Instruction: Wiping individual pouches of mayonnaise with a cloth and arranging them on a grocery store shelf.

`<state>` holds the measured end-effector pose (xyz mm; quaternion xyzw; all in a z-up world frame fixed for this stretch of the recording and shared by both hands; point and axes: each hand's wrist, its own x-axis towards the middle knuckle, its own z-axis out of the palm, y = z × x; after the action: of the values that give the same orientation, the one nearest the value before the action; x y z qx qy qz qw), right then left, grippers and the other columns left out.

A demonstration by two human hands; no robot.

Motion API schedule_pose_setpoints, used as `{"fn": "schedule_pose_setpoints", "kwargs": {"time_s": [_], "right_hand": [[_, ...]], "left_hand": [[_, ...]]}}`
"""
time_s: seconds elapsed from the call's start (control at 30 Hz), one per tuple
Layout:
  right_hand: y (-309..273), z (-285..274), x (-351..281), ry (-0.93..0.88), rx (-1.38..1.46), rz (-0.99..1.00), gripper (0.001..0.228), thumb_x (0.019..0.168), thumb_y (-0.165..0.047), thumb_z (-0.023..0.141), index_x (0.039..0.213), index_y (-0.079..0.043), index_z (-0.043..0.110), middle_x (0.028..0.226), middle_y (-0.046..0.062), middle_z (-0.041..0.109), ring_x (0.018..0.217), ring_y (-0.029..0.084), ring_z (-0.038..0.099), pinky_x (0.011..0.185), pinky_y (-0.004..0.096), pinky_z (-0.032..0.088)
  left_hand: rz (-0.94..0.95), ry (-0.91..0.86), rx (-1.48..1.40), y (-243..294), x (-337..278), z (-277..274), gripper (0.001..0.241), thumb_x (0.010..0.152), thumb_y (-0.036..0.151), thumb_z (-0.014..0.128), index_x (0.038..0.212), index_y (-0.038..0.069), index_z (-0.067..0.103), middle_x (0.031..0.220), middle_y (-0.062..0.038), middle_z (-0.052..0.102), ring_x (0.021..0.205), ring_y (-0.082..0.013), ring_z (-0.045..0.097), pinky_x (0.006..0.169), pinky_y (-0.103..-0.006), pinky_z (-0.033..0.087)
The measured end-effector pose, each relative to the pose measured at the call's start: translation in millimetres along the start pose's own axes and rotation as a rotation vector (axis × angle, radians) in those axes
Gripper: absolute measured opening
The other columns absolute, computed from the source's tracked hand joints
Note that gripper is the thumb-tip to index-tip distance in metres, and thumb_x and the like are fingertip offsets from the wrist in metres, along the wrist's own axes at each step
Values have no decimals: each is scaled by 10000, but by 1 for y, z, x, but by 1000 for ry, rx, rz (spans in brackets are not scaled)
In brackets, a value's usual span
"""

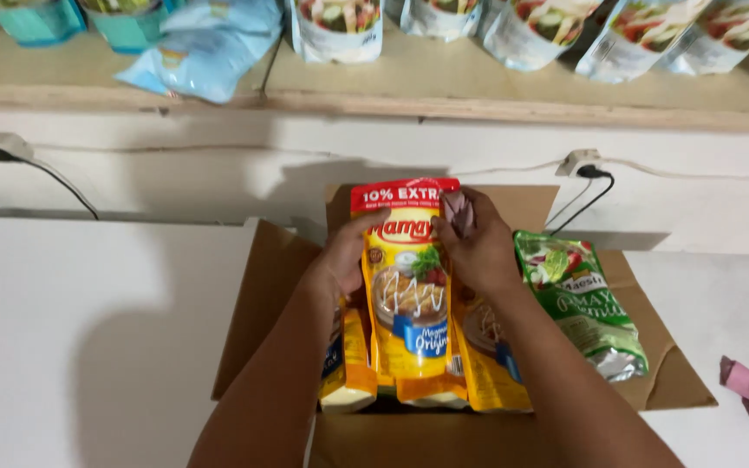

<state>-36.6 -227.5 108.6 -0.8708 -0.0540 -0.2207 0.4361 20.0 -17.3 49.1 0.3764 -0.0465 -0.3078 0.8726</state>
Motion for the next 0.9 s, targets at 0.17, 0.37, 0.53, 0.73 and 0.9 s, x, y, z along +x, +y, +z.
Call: {"fn": "schedule_pose_setpoints", "kwargs": {"time_s": [0.17,0.37,0.53,0.73,0.9], "right_hand": [[12,18,-1,36,-43,-86,511,895,-282,784,1287,-29,574,1136,205,711,1044,308,716,880,389,568],[21,36,-4,-5,117,-109,284,997,-179,688,1191,-16,559,1100,150,680,983,250,717,843,363,562],[20,46,0,-124,11,-424,121,956,-47,698,1075,-28,693,1034,163,629,886,285,681,764,363,559],[30,62,6,-114,-49,-229,95,933,-79,714,996,-15,684,988,173,615,801,291,682,697,376,554],[41,75,10,127,-285,-201,144,977,-106,743,972,4,649,895,171,670,843,359,656,723,430,531]], "left_hand": [[50,38,-171,-19,8,-16,512,969,413,599,1280,7,635,1206,-176,729,1050,-312,719,961,-480,569],[112,114,-226,-30,12,-37,521,1003,428,562,1300,8,642,1248,-171,727,1086,-302,715,991,-465,556],[73,70,-238,-32,13,-40,521,1005,440,553,1283,9,649,1239,-173,725,1086,-308,709,1003,-462,553],[21,110,-231,-36,15,-41,539,998,468,547,1259,9,656,1216,-172,727,1066,-308,710,985,-477,554],[41,123,-216,-37,12,-38,524,998,459,558,1265,17,652,1225,-165,719,1086,-297,700,1003,-474,545]]}}
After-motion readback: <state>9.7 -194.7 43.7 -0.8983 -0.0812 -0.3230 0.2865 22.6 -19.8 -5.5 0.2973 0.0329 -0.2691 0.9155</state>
